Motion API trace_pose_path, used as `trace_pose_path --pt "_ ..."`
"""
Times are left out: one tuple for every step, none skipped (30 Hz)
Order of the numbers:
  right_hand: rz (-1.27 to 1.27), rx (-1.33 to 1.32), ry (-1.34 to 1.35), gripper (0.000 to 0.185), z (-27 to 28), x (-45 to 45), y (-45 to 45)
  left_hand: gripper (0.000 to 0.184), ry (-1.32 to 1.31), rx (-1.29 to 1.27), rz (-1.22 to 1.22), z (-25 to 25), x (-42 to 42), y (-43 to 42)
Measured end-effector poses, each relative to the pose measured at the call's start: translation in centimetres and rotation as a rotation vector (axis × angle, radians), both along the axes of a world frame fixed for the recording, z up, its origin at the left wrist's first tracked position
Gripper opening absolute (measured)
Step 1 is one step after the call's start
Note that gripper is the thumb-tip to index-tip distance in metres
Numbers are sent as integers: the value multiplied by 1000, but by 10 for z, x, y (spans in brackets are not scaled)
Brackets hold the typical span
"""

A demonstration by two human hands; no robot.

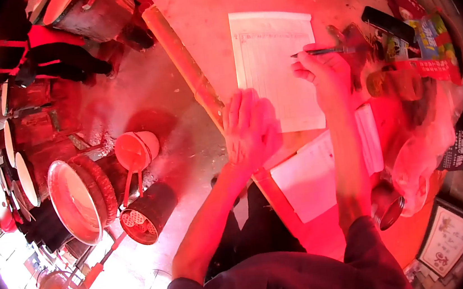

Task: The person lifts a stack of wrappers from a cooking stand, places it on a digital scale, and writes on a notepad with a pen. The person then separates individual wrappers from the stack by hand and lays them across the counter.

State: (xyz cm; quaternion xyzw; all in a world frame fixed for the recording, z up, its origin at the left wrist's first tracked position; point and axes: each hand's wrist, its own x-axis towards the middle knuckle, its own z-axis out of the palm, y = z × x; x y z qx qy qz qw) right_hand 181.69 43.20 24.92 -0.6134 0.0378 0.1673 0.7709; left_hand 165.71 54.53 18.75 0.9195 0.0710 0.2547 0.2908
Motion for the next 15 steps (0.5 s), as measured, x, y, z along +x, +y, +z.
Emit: trace_pose_path --pt "8 -40 -67 18 -3 2 12 48 -25 -24 25 0 1 -1" --pt "18 -84 -132 15 -6 3 22 48 -20 -37 25 -2 1 -1" --pt "30 -126 -197 13 -9 5 33 48 -17 -49 28 -4 1 0" --pt "16 -106 -220 12 -19 8 41 48 -14 -60 31 -6 1 1" --pt "2 -85 -244 11 -34 14 50 48 5 -61 29 -6 0 1" --pt "-12 -63 -269 10 -41 17 59 48 23 -60 26 -5 0 2" --pt "-31 -84 -218 10 -43 17 65 48 38 -58 22 -5 0 4" --pt "-41 -110 -287 10 -48 18 70 48 36 -60 23 -7 1 4" --pt "-49 -139 -350 10 -56 17 73 48 41 -65 24 -9 0 3" --pt "-57 -166 -412 9 -63 16 77 48 46 -67 24 -11 -1 3" --pt "-83 -131 -367 8 -64 10 80 48 45 -67 25 -11 -1 3" --pt "-87 -148 -401 8 -67 8 80 48 45 -65 27 -11 -1 3" --pt "-92 -163 -438 8 -70 6 81 47 43 -62 27 -11 0 4" --pt "-98 -179 -474 8 -72 5 81 48 52 -58 26 -11 0 4" --pt "-80 -247 -492 7 -70 3 80 48 61 -56 22 -11 0 4"
